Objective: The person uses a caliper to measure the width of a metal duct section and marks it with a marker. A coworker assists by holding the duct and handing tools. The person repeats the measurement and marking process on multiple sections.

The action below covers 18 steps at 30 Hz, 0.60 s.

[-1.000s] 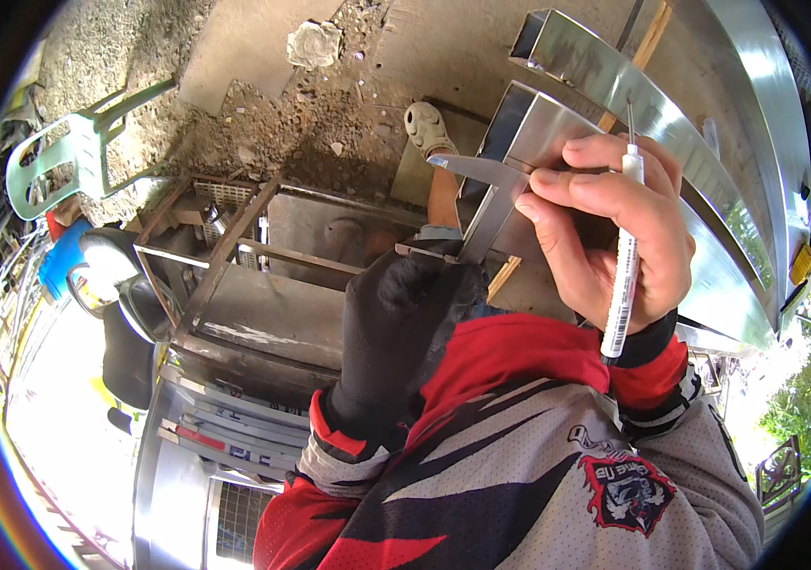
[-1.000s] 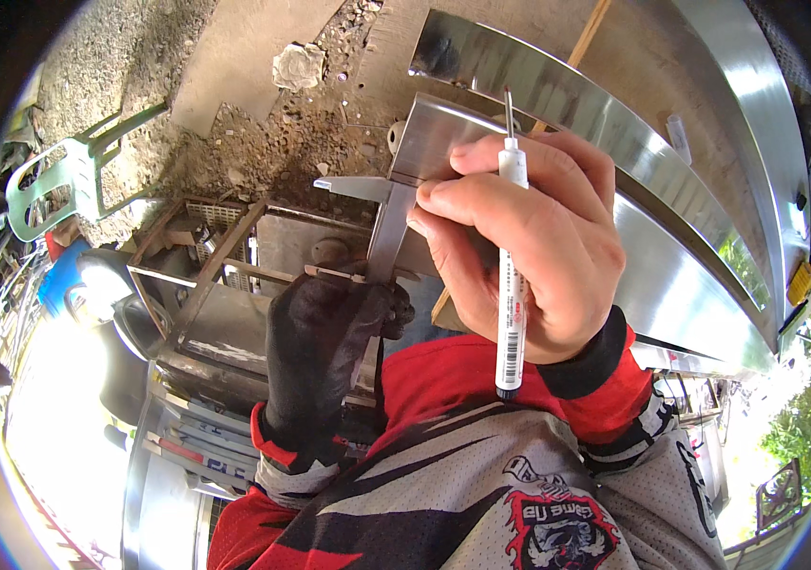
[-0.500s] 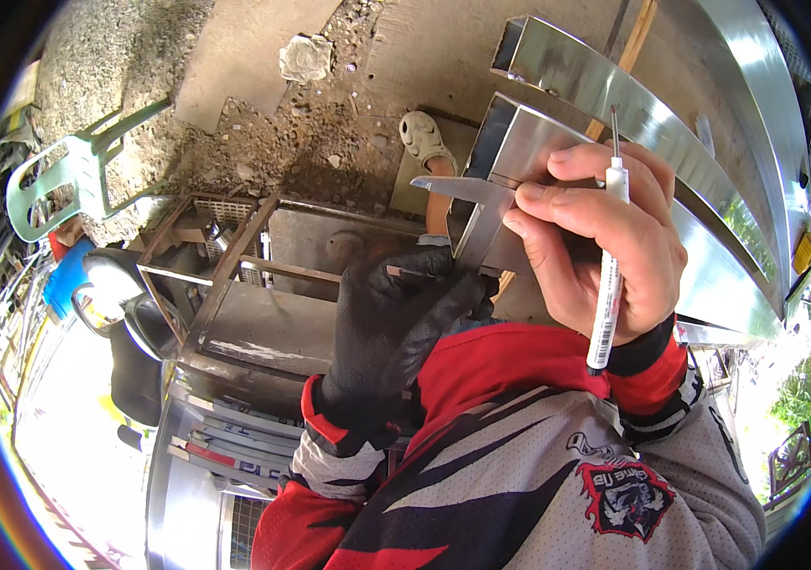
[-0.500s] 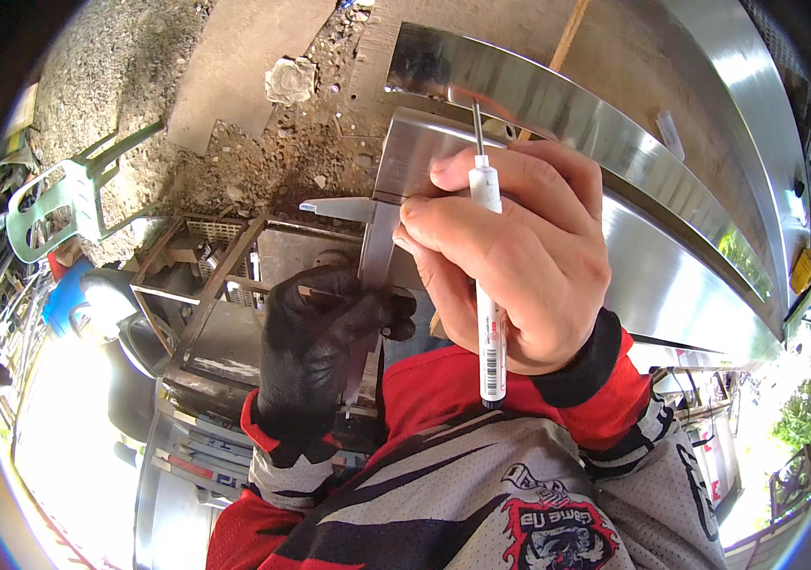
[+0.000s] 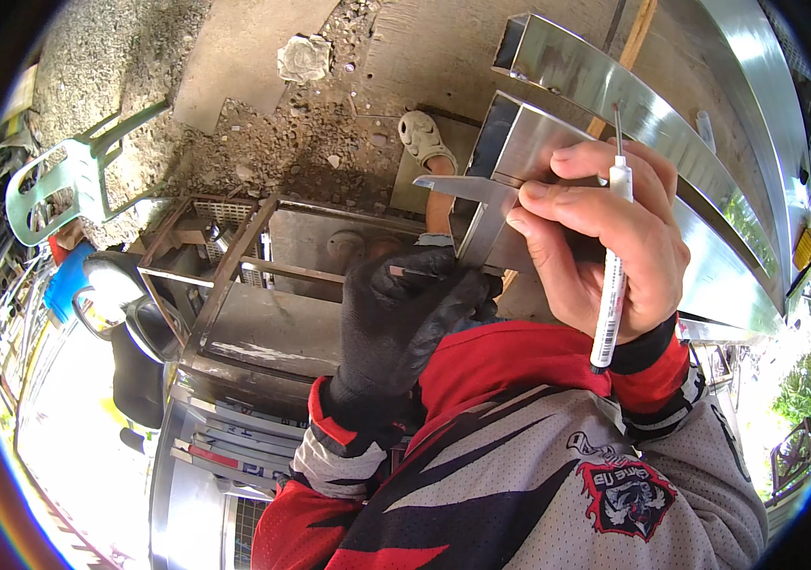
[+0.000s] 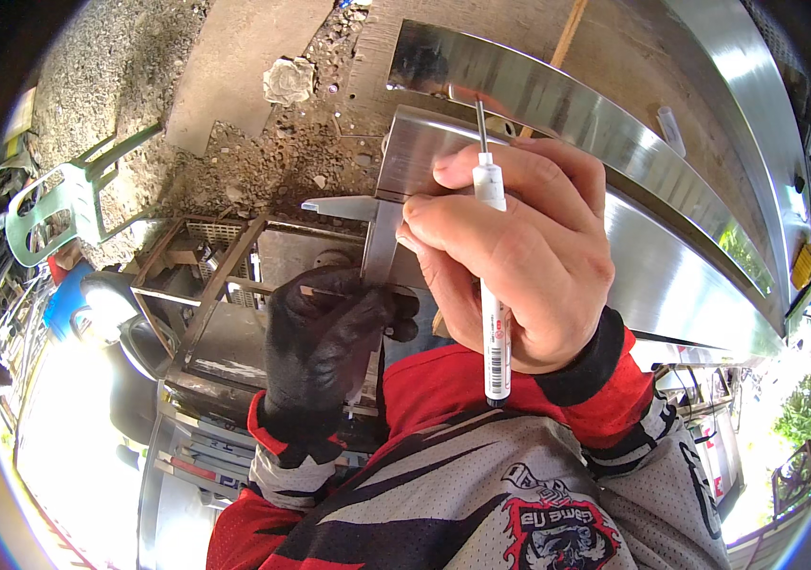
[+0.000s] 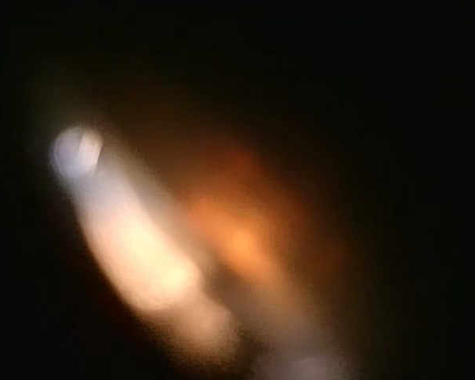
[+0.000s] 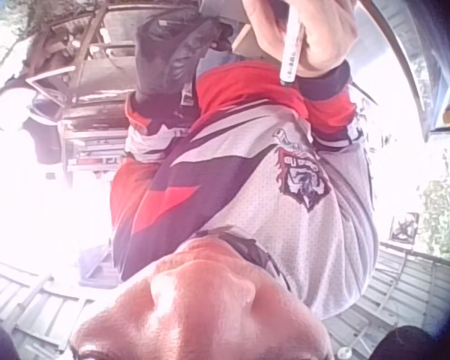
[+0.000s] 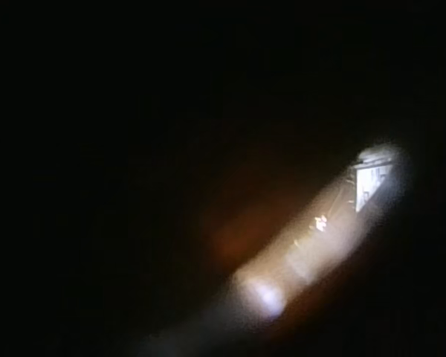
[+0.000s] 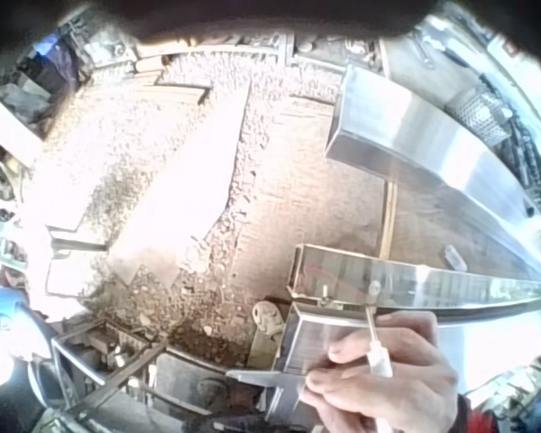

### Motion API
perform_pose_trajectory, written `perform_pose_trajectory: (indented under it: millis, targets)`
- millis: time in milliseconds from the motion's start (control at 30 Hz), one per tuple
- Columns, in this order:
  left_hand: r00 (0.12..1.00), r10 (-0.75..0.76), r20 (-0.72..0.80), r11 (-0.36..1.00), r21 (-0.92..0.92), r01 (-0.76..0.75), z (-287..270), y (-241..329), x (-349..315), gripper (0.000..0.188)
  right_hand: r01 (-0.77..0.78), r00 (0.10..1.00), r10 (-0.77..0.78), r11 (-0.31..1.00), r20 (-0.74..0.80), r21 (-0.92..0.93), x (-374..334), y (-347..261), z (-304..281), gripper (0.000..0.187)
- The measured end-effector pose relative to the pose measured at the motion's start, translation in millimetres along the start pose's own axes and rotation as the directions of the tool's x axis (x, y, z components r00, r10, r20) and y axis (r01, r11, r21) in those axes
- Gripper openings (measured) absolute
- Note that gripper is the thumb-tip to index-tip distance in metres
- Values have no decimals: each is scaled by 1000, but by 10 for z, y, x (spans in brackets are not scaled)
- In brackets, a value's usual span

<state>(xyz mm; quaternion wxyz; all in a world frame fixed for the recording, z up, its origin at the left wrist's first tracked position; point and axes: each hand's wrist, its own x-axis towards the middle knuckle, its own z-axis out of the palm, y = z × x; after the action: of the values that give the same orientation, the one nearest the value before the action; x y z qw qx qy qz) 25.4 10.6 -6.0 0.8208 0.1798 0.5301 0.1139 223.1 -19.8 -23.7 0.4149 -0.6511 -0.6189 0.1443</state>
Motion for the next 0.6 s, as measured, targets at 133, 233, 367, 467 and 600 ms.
perform_pose_trajectory:
  millis: [133, 233, 367, 467, 600]
  targets:
    - [1000, 3, 13, 997, 82, -4, -13, 10, 6, 16, -12, 1000, 12, 1000, 13, -9, 3, 1, -12, 35]
    - [999, 29, 35, 999, 28, -30, -30, -13, 17, 16, -9, 1000, 10, 1000, 22, -17, 7, 2, -21, 35]
    - [999, 35, -4, 999, 38, -35, -43, -56, 6, 17, -16, 999, 17, 1000, 36, -24, 14, -10, -31, 36]
    - [999, 45, 24, 998, 50, -47, -61, -51, 9, 18, -21, 999, 22, 999, 38, -25, 22, -16, -36, 35]
    - [999, 30, 40, 998, 58, -32, -63, -31, 9, 18, -2, 999, 3, 1000, 34, -26, 31, -8, -28, 34]
